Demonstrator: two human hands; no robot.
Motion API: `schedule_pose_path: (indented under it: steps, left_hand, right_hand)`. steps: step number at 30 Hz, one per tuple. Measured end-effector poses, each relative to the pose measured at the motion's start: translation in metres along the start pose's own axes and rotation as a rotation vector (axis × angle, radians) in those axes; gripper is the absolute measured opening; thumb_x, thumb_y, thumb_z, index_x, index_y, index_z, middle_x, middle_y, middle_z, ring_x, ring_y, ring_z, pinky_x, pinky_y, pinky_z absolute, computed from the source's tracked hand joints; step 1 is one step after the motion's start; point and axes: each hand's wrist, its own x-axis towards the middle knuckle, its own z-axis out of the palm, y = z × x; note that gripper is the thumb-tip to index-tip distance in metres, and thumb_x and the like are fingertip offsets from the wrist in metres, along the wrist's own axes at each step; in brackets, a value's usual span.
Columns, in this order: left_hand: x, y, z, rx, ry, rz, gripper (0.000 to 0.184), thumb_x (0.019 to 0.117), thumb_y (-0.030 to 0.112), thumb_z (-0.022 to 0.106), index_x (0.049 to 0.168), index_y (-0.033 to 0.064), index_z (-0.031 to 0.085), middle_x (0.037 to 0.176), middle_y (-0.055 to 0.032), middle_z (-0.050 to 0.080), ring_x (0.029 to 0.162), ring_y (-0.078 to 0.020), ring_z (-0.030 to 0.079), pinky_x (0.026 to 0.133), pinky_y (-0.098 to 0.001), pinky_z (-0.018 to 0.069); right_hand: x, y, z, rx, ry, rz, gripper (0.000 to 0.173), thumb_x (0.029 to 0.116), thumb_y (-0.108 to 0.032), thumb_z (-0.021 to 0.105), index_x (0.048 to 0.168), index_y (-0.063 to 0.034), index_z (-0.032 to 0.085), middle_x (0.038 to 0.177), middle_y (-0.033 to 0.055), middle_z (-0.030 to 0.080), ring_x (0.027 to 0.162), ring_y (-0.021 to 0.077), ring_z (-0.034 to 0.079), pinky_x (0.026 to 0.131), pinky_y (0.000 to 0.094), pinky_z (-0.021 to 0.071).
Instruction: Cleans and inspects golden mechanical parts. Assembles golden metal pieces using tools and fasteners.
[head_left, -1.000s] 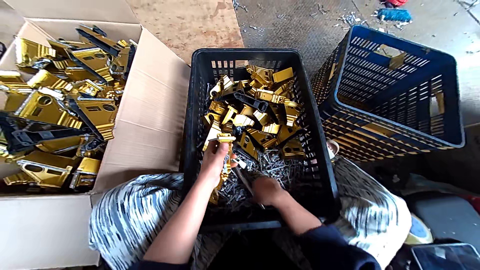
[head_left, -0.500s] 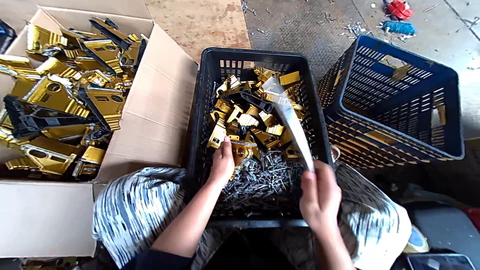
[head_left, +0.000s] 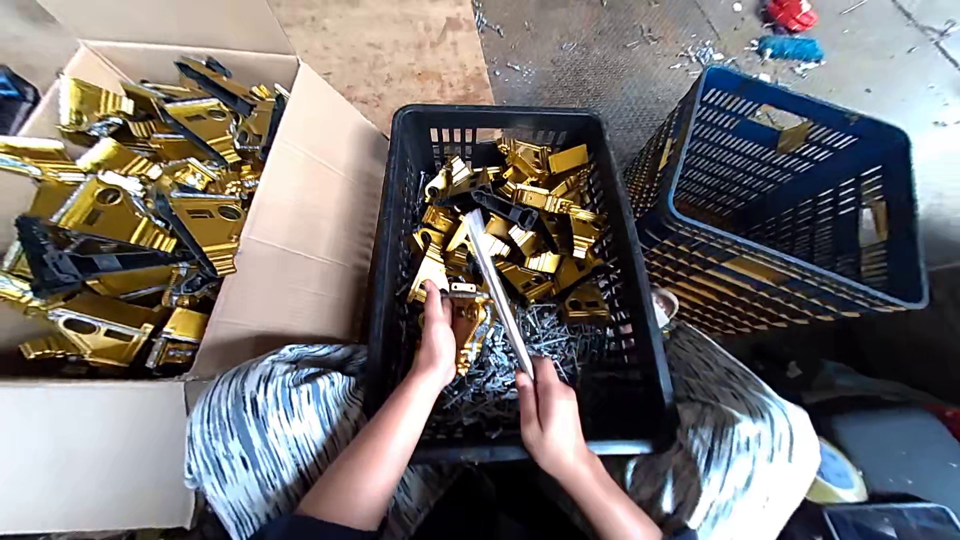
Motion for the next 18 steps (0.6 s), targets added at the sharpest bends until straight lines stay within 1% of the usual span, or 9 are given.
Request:
schedule_pose_path:
  steps: [4,7,8,10,11,12,15,17,18]
  left_hand:
    - [0.007,-0.006,0.0,0.073,-0.009,0.11,0.063,0.1099,0.052,0.02,0.141,0.0085,0.053,0.135,-0.0096,0.06,0.124,-0.0165,0.057,0.104,-0.0406,0.0481]
    - [0.01,-0.01,0.0,0.12,0.023,0.146,0.057,0.1105,0.048,0.026,0.136,0.0071,0.057,0.13,-0.0102,0.062,0.12,-0.0157,0.058,0.102,-0.0408,0.0485]
    - [0.011,-0.01,0.0,0.123,0.031,0.142,0.058,0.1104,0.049,0.027,0.139,0.0068,0.055,0.132,-0.0114,0.061,0.122,-0.0166,0.058,0.104,-0.0417,0.0482]
    - [0.011,-0.009,-0.001,0.14,0.042,0.14,0.058,0.1107,0.048,0.027,0.14,0.0056,0.054,0.135,-0.013,0.059,0.124,-0.0177,0.057,0.105,-0.0419,0.0467]
    - [0.013,-0.009,-0.001,0.141,0.055,0.134,0.058,0.1108,0.047,0.028,0.14,0.0046,0.054,0.135,-0.0142,0.059,0.124,-0.0187,0.057,0.105,-0.0423,0.0467]
    - [0.015,-0.009,-0.003,0.142,0.068,0.132,0.058,0.1109,0.046,0.027,0.139,0.0039,0.054,0.135,-0.0146,0.06,0.124,-0.0186,0.057,0.105,-0.0421,0.0468]
    - [0.014,-0.005,0.0,0.146,0.11,0.106,0.061,0.1097,0.051,0.026,0.135,0.0043,0.056,0.127,-0.0146,0.062,0.117,-0.0189,0.059,0.1,-0.0429,0.0494]
    - [0.011,-0.003,0.0,0.148,0.08,0.084,0.064,0.1085,0.055,0.025,0.139,0.0067,0.054,0.133,-0.0136,0.06,0.121,-0.0193,0.058,0.102,-0.0441,0.0485]
    - [0.011,-0.002,0.002,0.141,0.079,0.066,0.064,0.1083,0.055,0.026,0.139,0.0075,0.055,0.131,-0.0132,0.061,0.12,-0.0195,0.06,0.101,-0.0441,0.0497]
  right_hand:
    - [0.01,-0.008,-0.017,0.211,0.152,-0.034,0.04,0.1104,-0.03,0.035,0.117,0.0046,0.054,0.066,-0.0027,0.049,0.051,0.0032,0.047,0.048,0.0222,0.0458]
    - [0.017,-0.013,-0.024,0.399,0.364,-0.16,0.033,0.1116,-0.045,0.032,0.116,-0.0162,0.047,0.077,-0.009,0.051,0.06,0.0,0.049,0.053,0.0184,0.0454]
    - [0.014,-0.007,-0.021,0.333,0.333,-0.148,0.033,0.1115,-0.045,0.033,0.113,-0.0153,0.048,0.075,-0.0077,0.052,0.059,0.0018,0.05,0.053,0.02,0.0462]
    - [0.007,0.001,-0.017,0.018,0.022,0.012,0.034,0.1081,-0.029,0.041,0.11,0.0013,0.056,0.063,0.002,0.055,0.051,0.0151,0.057,0.048,0.0351,0.0511]
    - [0.01,-0.001,-0.019,-0.05,-0.172,0.144,0.034,0.1079,-0.029,0.042,0.114,0.0011,0.056,0.064,0.0043,0.057,0.055,0.0196,0.06,0.053,0.0411,0.0529]
    - [0.012,-0.002,-0.019,-0.056,-0.211,0.183,0.033,0.1078,-0.029,0.041,0.113,-0.0008,0.056,0.063,0.0015,0.053,0.054,0.0159,0.056,0.052,0.0368,0.0504]
    - [0.009,0.0,-0.018,0.159,0.126,-0.031,0.042,0.1119,-0.036,0.032,0.11,0.0006,0.051,0.066,-0.0033,0.047,0.052,0.0034,0.046,0.049,0.0224,0.0449]
    - [0.007,0.001,-0.013,0.072,0.131,-0.055,0.042,0.1119,-0.038,0.032,0.108,0.0001,0.05,0.067,0.0006,0.05,0.052,0.009,0.051,0.049,0.0274,0.0477]
    - [0.008,0.0,-0.011,-0.042,-0.007,0.024,0.039,0.1083,-0.032,0.04,0.108,0.0039,0.056,0.062,0.0042,0.056,0.05,0.017,0.058,0.048,0.0363,0.0515]
